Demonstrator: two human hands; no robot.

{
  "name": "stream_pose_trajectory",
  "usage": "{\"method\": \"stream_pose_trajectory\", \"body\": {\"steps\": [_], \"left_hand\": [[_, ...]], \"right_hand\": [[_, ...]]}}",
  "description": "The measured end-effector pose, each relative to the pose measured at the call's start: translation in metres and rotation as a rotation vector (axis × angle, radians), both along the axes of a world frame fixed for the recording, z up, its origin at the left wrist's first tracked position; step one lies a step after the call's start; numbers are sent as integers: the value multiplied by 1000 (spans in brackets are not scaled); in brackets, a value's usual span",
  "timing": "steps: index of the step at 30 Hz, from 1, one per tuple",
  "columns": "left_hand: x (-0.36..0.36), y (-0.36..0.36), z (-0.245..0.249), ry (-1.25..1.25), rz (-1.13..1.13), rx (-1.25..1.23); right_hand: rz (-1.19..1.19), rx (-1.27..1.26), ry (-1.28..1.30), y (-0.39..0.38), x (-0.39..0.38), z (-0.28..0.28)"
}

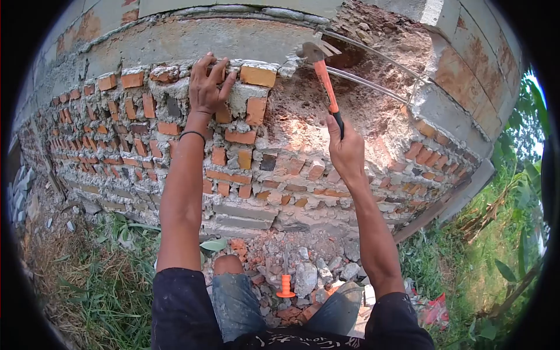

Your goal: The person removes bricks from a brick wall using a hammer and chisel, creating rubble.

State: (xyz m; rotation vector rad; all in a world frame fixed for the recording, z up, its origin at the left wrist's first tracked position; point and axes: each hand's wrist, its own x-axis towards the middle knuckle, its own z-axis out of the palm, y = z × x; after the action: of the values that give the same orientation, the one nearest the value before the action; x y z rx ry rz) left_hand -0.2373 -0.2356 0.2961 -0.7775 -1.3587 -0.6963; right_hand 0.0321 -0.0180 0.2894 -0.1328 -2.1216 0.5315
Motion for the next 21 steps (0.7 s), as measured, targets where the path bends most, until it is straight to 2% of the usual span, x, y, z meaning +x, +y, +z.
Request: {"method": "stream_pose_trajectory", "body": {"steps": [2, 4, 5, 6, 8, 9, 12, 14, 17, 18, 20, 21], "left_hand": [[2, -1, 1, -7, 33, 5], [0, 0, 2, 12, 26, -24], [-1, 0, 1, -1, 14, -9], [0, 0, 1, -17, 1, 4], [4, 2, 2, -1, 13, -31], [6, 3, -1, -7, 13, -15], [5, 1, 3, 11, 12, -20], [3, 3, 2, 4, 5, -7], [4, 4, 2, 0, 7, -20], [4, 3, 2, -3, 10, -19], [3, 1, 3, -4, 3, -37], [4, 1, 2, -14, -2, -27]], "right_hand": [[44, -46, 132, -8, 5, 10], [183, -14, 476, -12, -2, 20], [225, 75, 569, 5, -21, 10], [266, 86, 599, 5, -29, 5], [-14, 79, -14, 16, -33, -9], [-67, 91, -78, 23, -35, -19], [26, -17, -30, 13, -7, -15], [54, -32, 59, 1, 10, 7], [254, 35, 547, -8, 4, 24], [254, 24, 558, -3, -4, 18], [123, 118, 318, 12, -22, -2], [3, 6, -144, 16, -20, 0]]}}
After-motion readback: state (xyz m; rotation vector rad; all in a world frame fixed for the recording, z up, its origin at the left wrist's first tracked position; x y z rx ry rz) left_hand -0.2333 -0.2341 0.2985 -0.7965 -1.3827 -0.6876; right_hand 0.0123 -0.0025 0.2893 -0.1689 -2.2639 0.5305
